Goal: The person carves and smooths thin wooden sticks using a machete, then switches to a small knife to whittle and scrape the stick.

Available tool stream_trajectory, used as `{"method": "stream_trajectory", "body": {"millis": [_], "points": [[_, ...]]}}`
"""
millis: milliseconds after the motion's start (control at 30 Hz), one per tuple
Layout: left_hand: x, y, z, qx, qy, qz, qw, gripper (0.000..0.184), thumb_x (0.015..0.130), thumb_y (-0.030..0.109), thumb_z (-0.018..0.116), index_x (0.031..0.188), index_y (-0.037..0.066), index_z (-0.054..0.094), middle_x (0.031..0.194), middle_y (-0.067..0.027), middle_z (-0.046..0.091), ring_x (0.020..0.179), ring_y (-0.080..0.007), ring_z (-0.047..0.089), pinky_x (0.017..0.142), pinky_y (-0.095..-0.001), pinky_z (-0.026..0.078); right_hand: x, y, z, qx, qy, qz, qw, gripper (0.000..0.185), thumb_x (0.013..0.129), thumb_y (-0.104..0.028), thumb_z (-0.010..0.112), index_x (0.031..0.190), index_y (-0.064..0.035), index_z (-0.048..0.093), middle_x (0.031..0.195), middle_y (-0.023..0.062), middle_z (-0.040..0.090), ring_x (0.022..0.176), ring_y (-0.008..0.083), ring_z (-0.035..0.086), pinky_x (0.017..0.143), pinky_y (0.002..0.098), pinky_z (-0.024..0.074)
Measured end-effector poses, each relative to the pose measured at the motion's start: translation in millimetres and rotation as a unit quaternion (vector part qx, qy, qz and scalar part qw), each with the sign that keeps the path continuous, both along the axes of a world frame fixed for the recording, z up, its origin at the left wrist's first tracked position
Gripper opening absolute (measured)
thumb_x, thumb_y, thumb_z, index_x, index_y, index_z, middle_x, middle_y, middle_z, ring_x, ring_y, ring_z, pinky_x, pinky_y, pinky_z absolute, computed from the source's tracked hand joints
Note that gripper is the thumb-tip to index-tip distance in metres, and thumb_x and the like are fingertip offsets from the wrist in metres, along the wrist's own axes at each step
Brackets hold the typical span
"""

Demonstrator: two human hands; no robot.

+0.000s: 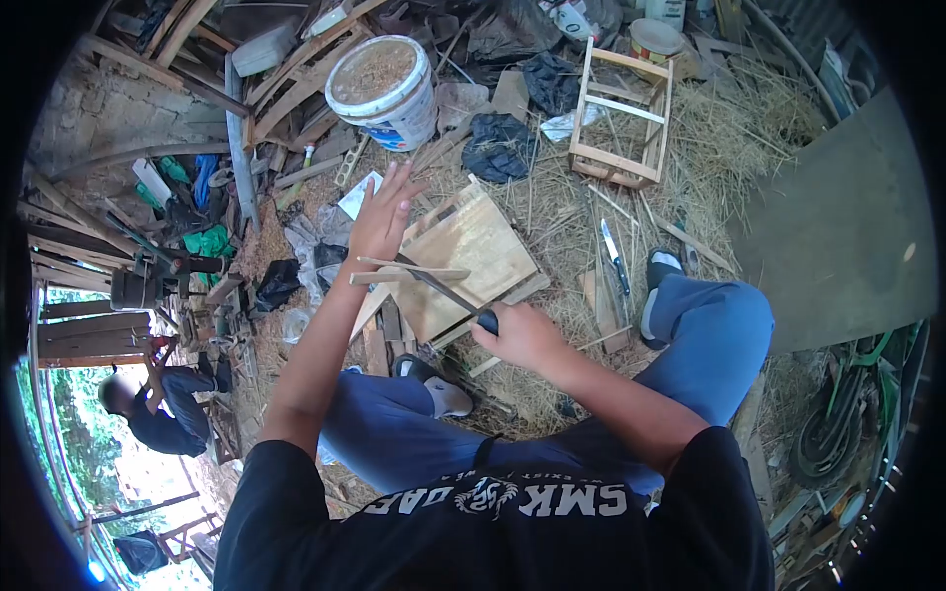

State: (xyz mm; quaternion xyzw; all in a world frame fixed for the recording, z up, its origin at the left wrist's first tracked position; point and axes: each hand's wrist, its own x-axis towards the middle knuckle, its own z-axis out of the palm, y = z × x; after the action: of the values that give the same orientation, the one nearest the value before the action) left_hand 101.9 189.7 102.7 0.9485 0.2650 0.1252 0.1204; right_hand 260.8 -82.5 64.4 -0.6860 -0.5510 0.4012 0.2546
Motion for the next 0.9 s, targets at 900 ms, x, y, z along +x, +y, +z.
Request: {"method": "stream_trajectory", "body": {"millis": [900], "points": [[-57,-57,9,-0.347,-0.365,0.144,0.852,0.05,0.111,0.037,0.047,0.141,-0.001,0.061,0.158,-0.019,0.051,0.151,-0.0308,0.043,0.126,-0.0465,0.029,19,-28,-39,-0.035,0.06,-0.062,0.996,0.049,0.093,-0.05,0.067,0.095,-0.0014,0.075,0.081,0.0251,0.072,0.081,0.0434,0.073,0.078,0.05,0.0583]]}}
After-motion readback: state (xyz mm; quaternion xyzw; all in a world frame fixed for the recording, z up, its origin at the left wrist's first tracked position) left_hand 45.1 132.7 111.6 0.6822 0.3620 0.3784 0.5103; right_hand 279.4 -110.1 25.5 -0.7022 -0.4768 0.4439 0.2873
